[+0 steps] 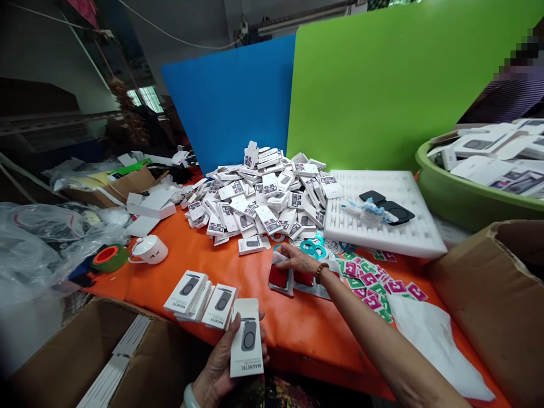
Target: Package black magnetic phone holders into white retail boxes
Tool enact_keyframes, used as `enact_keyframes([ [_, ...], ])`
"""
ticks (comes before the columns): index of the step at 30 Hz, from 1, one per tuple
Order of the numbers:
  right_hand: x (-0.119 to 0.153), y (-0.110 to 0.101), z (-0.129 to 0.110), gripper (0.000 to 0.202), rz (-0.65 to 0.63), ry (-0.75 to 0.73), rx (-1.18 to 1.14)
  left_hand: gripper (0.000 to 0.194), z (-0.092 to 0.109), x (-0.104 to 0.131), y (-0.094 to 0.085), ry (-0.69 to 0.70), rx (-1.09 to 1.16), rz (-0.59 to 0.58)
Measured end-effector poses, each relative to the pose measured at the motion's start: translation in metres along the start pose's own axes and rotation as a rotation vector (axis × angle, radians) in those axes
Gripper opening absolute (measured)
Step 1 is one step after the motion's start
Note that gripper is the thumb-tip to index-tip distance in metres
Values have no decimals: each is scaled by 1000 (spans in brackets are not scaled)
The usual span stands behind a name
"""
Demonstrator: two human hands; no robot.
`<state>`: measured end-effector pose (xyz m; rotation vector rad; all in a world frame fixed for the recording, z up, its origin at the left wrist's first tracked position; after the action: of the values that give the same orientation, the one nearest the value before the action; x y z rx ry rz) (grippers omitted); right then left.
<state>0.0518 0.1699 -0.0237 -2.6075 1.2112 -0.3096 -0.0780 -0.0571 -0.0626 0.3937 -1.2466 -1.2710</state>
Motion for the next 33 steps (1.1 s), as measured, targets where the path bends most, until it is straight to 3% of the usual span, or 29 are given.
enact_keyframes([
  [5,5,0,-3,37,-25,3,-106,52,-1,-3,-6,-8,-20,-33],
  [9,27,1,-26,38,9,-7,-320,61,-6,-5,-2,-54,-23,-149],
  [13,54,16,-56,35,-24,-59,-381,64,-14,-6,5,-107,-28,-249],
  [17,71,31,-70,29,-36,-109,-313,72,-19,-7,12,-104,-34,-312],
  [24,84,38,-65,16,-89,-205,-4,74,-24,-6,8,-62,-108,-303],
  [33,93,53,-51,8,-6,-156,52,72,-32,-14,0,-81,-109,-259],
])
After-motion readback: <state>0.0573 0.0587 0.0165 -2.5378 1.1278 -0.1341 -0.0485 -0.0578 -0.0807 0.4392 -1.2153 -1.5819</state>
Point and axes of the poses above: each hand's wrist, its own x-axis away from the middle knuckle, its own y-axis out of the palm, z = x × y, the point moved 2 cm from there along -x, towards the middle knuckle, and after that the axes turned 5 degrees about z, right-handed, at the moved point
